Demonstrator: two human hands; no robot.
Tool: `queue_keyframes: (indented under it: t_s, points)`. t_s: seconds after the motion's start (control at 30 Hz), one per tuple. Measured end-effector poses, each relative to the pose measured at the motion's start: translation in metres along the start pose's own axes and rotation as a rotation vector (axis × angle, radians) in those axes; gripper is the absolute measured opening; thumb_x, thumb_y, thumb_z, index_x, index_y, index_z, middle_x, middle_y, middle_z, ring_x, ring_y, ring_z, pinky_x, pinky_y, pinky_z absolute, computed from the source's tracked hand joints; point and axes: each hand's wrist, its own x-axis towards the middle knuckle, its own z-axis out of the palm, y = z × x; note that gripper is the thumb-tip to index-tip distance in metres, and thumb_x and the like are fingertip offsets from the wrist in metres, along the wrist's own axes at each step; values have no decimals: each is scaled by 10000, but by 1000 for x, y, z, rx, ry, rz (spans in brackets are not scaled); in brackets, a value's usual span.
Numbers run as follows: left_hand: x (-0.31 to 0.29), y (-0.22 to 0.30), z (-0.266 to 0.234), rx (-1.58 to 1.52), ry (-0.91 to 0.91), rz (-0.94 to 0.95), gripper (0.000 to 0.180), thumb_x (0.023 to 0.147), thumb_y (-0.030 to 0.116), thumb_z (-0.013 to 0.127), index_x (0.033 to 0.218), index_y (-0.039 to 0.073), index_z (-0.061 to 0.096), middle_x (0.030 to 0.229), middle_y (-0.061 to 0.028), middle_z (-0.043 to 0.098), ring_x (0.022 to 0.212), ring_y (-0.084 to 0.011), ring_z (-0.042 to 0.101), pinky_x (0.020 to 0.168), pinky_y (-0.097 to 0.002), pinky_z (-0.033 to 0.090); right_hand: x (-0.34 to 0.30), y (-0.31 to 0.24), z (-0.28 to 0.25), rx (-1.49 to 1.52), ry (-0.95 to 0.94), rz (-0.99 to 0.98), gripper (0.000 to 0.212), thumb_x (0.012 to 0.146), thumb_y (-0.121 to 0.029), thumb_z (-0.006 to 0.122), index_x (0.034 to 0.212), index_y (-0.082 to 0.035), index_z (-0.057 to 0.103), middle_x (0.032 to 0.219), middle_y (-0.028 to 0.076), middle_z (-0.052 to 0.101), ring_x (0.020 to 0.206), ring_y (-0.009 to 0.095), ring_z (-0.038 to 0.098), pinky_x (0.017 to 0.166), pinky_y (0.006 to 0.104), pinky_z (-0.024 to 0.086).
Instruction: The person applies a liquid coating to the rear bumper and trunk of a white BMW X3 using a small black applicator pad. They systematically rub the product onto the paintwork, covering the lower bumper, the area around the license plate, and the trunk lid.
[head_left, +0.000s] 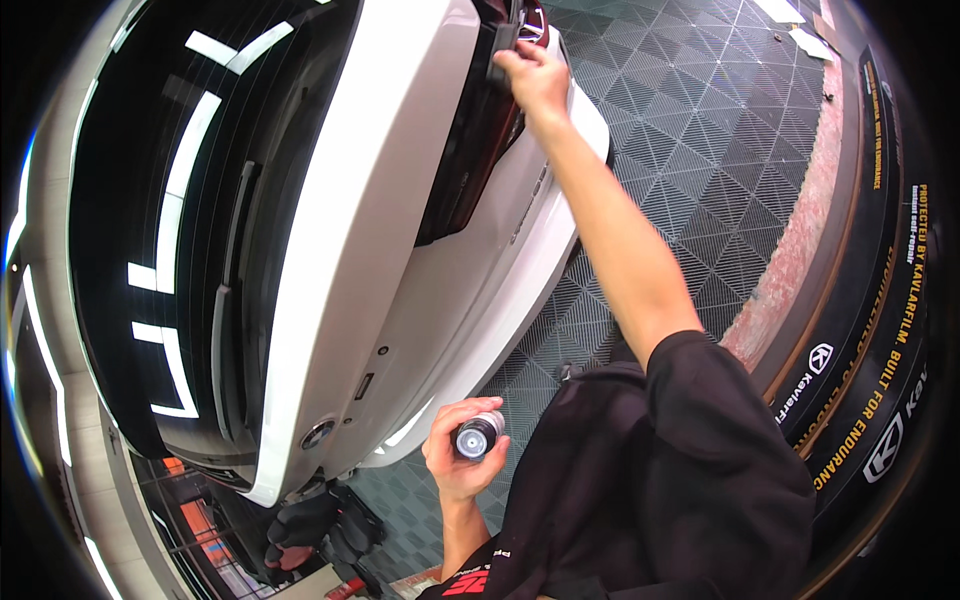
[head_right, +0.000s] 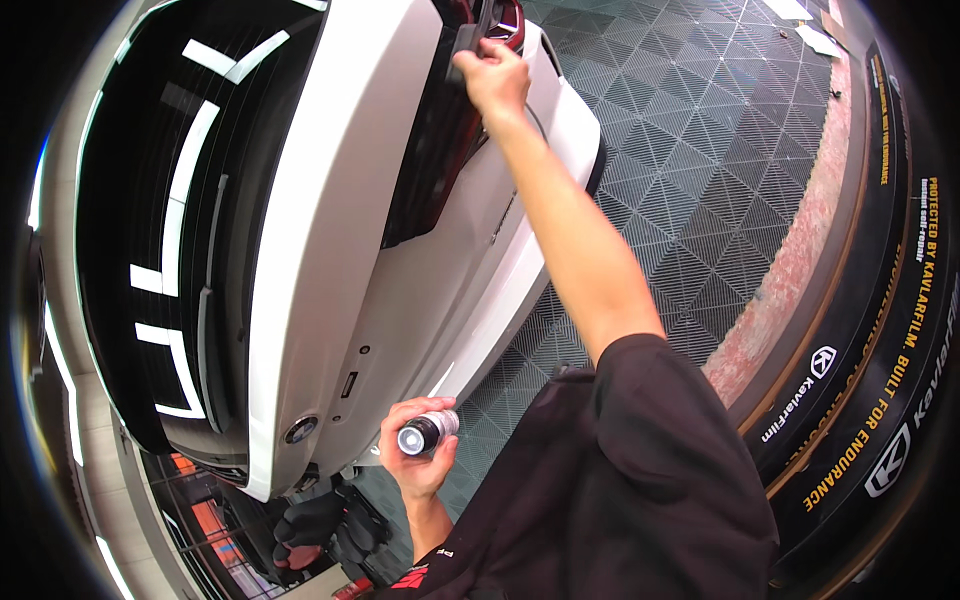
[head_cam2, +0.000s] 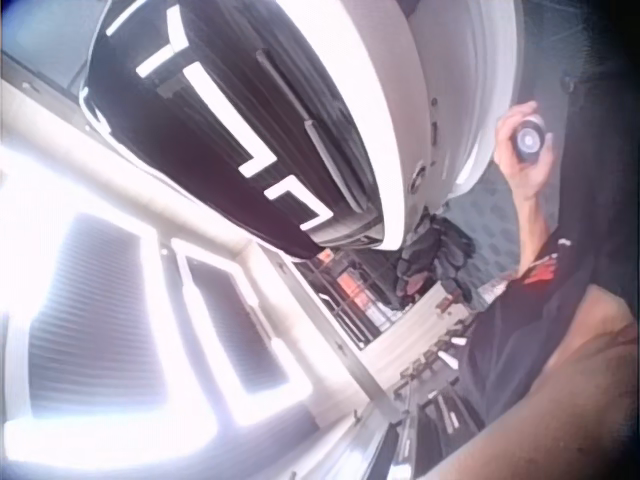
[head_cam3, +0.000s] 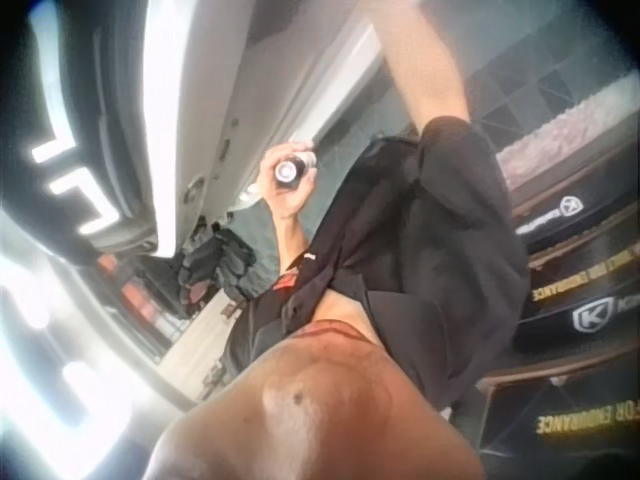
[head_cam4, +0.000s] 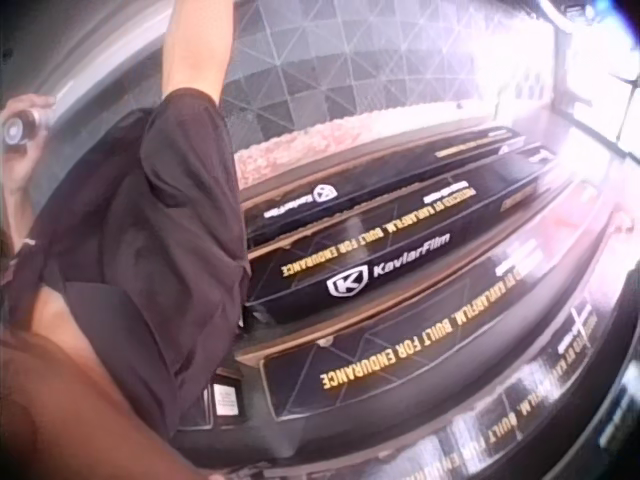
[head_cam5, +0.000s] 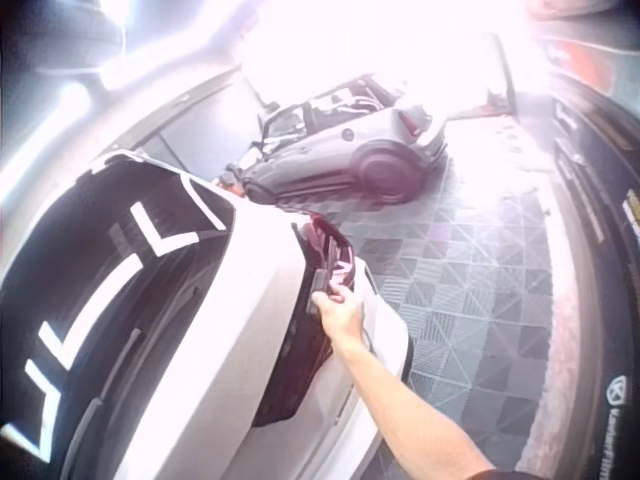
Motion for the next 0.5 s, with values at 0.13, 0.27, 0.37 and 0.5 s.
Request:
queue_keyframes:
  t_s: [0.13,0.27,0.37,0.5]
  points:
    - [-9,1,-3,-39,41,11,501,731,-1,790,1167,-5,545,1039,-185,645,973,-333,686,878,-476,579,-24,7,-2,-26,-81,-39,577,738,-244,804,1246,-11,663,939,100,723,851,147,675,776,286,540]
    - [-12,-2,-7,-74,65,50,519,693,-46,793,1158,-27,563,1039,-205,664,963,-335,699,864,-453,592,-104,26,-18,-151,-92,-132,562,699,-277,754,1187,-12,673,990,167,696,924,272,687,852,375,543]
    - [-17,-5,-12,-74,34,46,504,731,-2,793,1169,-6,544,1038,-188,645,970,-331,687,880,-476,579,-199,36,-23,-131,-97,-262,484,695,-117,741,1164,-22,666,1085,150,627,1082,304,590,970,400,480]
    - [-19,-6,-19,-64,-18,57,493,751,18,790,1173,8,535,1039,-180,638,976,-327,682,888,-476,573,-263,54,-31,-315,-174,-340,510,645,-83,755,1147,-149,701,1145,104,557,1092,307,532,963,440,455]
